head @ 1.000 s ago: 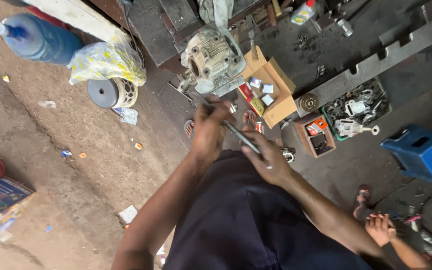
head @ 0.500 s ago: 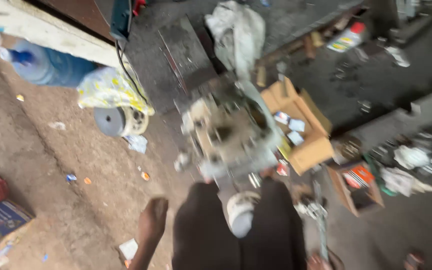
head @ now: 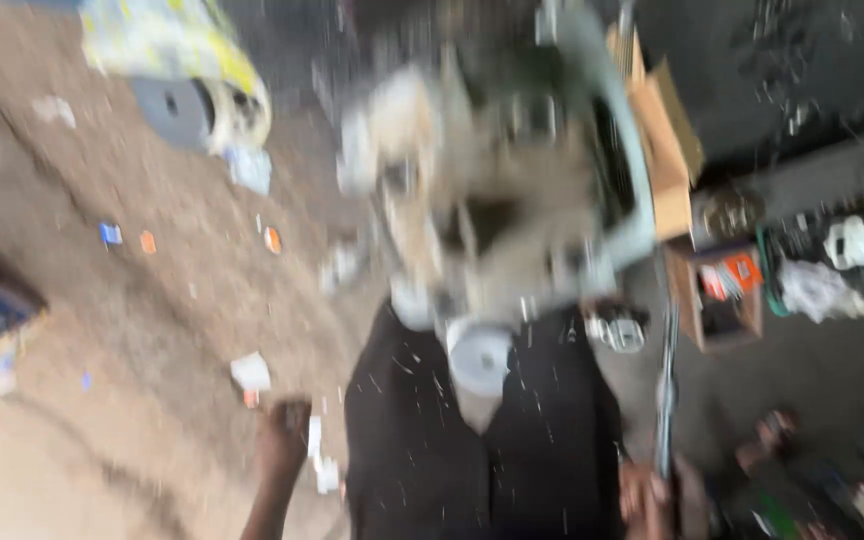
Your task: The recorder is using an electric drill and various wrenches to service and repair a motorcycle engine cylinder head on a workshop workbench.
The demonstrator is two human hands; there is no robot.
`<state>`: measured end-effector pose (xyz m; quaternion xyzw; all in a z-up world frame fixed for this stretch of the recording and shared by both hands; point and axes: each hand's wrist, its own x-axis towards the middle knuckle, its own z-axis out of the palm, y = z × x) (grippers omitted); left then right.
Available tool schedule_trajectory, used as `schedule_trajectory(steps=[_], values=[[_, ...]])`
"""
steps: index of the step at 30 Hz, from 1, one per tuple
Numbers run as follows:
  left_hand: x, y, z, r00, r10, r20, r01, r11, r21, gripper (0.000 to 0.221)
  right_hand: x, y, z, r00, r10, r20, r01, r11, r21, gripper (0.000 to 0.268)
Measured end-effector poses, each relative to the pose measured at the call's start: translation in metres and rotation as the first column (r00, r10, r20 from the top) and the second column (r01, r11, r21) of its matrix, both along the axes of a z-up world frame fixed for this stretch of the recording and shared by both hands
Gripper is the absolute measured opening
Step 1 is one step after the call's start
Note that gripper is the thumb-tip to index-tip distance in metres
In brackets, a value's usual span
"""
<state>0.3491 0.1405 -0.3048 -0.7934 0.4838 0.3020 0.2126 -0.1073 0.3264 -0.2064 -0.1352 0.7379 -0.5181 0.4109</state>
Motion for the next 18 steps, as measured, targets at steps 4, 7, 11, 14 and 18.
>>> schedule_trajectory(steps=[4,7,11,14,18], values=[[-0.046,0.023,0.084,0.997,0.042,-0.062,-0.044,0.998,-0.034,0.035,-0.049,-0.042,0.108,0.998,0.058,-0.01,-0.056,0.991,0.126,0.043],[-0.066,0.005,0.096,0.984,-0.063,-0.165,0.031,0.981,-0.192,0.035,-0.072,-0.086,0.145,0.911,0.318,-0.264,-0.267,0.94,0.212,0.036],[-0.085,-0.02,0.114,0.934,-0.177,-0.311,0.081,0.951,-0.299,0.033,-0.078,-0.142,0.178,0.608,0.559,-0.564,-0.588,0.794,0.152,0.028],[-0.074,-0.032,0.107,0.865,-0.291,-0.41,0.133,0.919,-0.371,0.025,-0.066,-0.177,0.177,0.302,0.606,-0.736,-0.624,0.71,0.328,0.029],[-0.078,-0.044,0.134,0.83,-0.292,-0.475,0.083,0.908,-0.411,0.024,-0.057,-0.19,0.153,0.066,0.581,-0.812,-0.589,0.679,0.438,0.016]])
